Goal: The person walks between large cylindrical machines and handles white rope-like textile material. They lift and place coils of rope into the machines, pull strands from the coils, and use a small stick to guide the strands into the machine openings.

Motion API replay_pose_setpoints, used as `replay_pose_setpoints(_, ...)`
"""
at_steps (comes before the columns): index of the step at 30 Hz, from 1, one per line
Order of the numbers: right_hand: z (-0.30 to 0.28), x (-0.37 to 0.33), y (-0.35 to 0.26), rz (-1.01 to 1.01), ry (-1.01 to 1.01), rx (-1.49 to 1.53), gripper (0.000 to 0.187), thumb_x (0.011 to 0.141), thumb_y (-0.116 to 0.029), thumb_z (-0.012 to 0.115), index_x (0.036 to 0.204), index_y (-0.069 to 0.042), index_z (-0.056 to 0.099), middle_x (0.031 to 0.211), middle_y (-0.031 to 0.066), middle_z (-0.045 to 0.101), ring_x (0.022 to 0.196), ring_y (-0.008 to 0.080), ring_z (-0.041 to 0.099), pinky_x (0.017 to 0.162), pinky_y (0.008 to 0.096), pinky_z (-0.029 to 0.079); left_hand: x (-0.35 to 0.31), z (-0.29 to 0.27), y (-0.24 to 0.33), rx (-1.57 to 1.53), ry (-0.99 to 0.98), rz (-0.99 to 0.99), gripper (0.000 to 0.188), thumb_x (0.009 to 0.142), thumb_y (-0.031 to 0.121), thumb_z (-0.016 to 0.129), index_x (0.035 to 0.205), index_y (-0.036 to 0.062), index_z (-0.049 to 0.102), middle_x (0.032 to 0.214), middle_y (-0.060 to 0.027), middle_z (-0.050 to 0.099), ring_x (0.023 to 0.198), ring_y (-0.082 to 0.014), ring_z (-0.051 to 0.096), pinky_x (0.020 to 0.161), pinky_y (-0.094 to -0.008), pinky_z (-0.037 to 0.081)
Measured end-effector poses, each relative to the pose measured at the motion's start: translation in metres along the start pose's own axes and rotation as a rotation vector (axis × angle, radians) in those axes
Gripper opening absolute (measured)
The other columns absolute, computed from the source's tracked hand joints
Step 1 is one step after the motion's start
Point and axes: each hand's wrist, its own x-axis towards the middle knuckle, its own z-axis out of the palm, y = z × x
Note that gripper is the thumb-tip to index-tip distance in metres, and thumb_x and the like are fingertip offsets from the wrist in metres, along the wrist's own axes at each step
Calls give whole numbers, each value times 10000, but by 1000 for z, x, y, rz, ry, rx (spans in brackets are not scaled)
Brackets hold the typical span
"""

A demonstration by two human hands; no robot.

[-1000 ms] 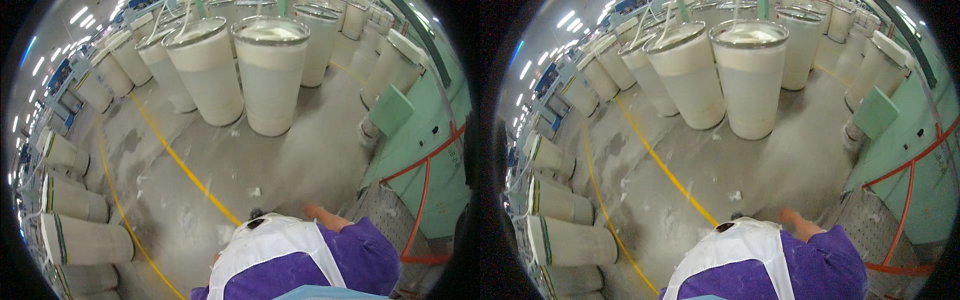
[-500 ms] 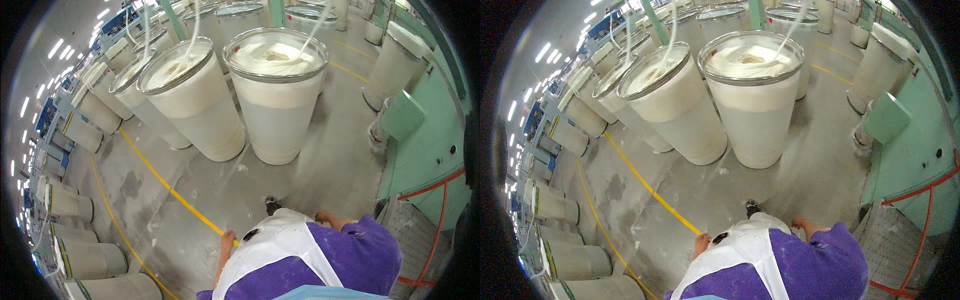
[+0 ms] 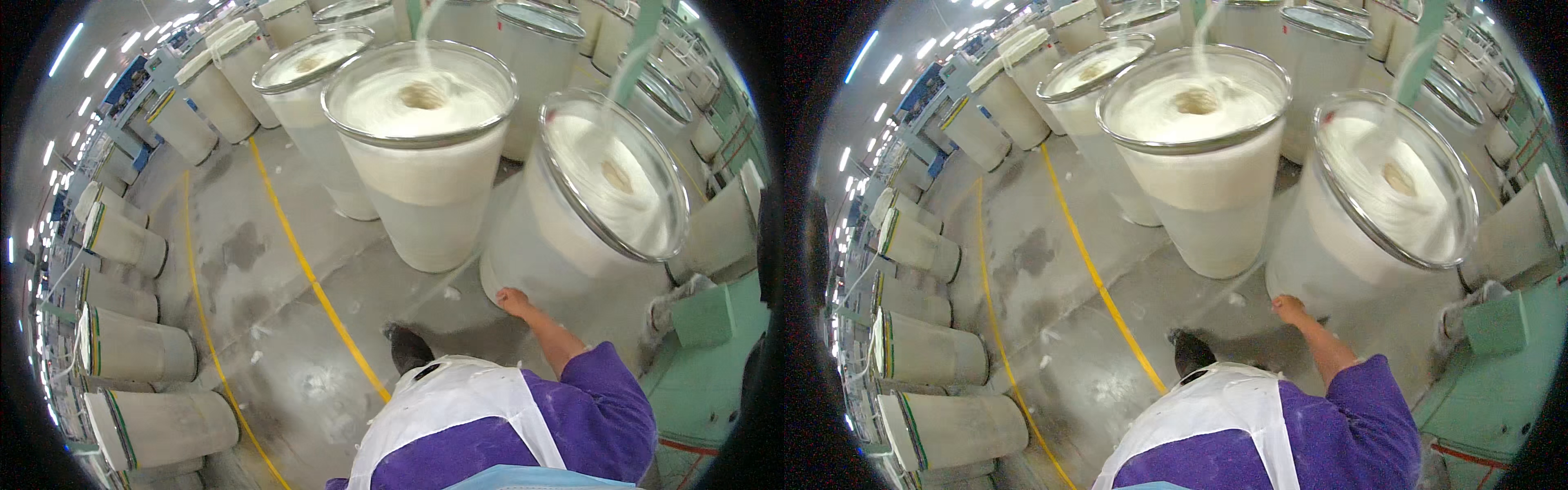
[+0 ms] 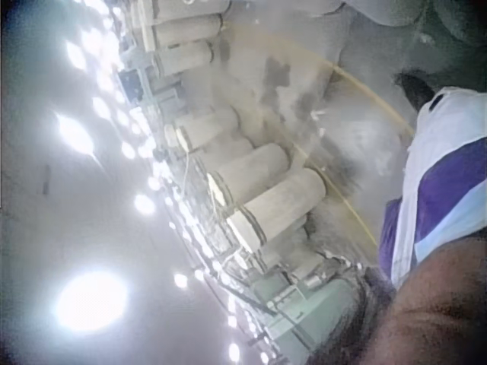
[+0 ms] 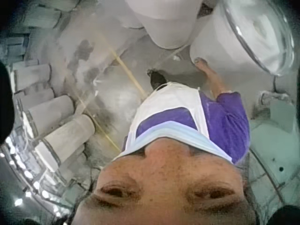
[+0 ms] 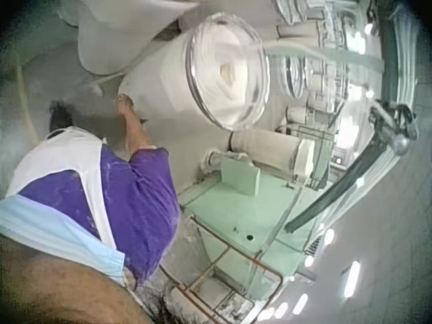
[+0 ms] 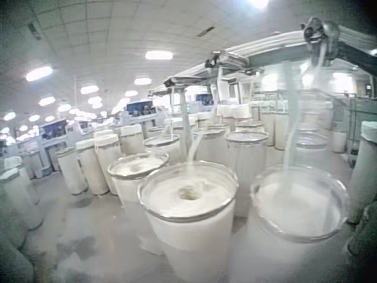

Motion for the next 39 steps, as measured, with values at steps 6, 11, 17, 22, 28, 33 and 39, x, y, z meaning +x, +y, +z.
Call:
replay_pose_setpoints(6, 72, 53, -76, -131, -341, -116, 353, 830, -371, 604, 1024, -88, 686, 1051, 156, 675, 946, 323, 645, 834, 442, 499, 120, -88, 44, -39, 88, 110, 276, 814, 155, 611, 953, -77, 665, 764, -145, 665, 703, -197, 656, 675, -308, 530)
replay_pose_setpoints(11, 91, 148, -200, -361, -334, -561, 377, 828, -378, 599, 1050, -83, 676, 1040, 166, 678, 973, 323, 642, 843, 433, 495, 208, -176, 82, -241, 226, 108, 271, 824, 142, 599, 968, -79, 660, 783, -149, 668, 708, -203, 656, 674, -313, 535)
replay_pose_setpoints(17, 53, 260, -466, -476, 55, 168, 364, 867, -302, 644, 1169, -99, 631, 1055, 91, 690, 968, 226, 651, 849, 368, 499, 249, -252, 124, -454, 138, -72, 292, 905, 49, 501, 1151, -91, 571, 984, -167, 666, 803, -242, 662, 676, -328, 569)
replay_pose_setpoints(22, -14, 333, -677, -830, 676, 203, 323, 863, -254, 638, 1147, -102, 626, 1108, 79, 641, 1085, 272, 548, 940, 398, 430, 266, -271, 138, -282, 132, -49, 293, 884, 143, 561, 1093, -52, 627, 956, -166, 682, 799, -237, 663, 713, -348, 556)
replay_pose_setpoints(28, -47, 443, -845, -1065, 847, 126, 327, 820, -170, 676, 1131, -94, 609, 1159, 60, 601, 1112, 267, 514, 975, 387, 404, 346, -340, 207, -214, 139, -138, 317, 866, 196, 584, 1077, -32, 646, 964, -171, 686, 825, -251, 666, 739, -355, 548)
replay_pose_setpoints(33, -45, 522, -936, -992, 695, -198, 357, 800, -169, 682, 1137, -91, 595, 1221, 82, 558, 1113, 272, 534, 923, 396, 476, 416, -410, 276, -255, 209, -187, 339, 850, 241, 603, 1063, -16, 662, 971, -175, 689, 846, -263, 669, 760, -360, 542)
replay_pose_setpoints(39, -66, 584, -968, -765, 516, -324, 407, 814, -213, 672, 1200, -134, 569, 1278, 104, 533, 1046, 304, 599, 863, 393, 518, 503, -460, 335, -198, 220, -209, 366, 831, 294, 626, 1047, 4, 681, 979, -180, 694, 872, -277, 672, 786, -366, 534)
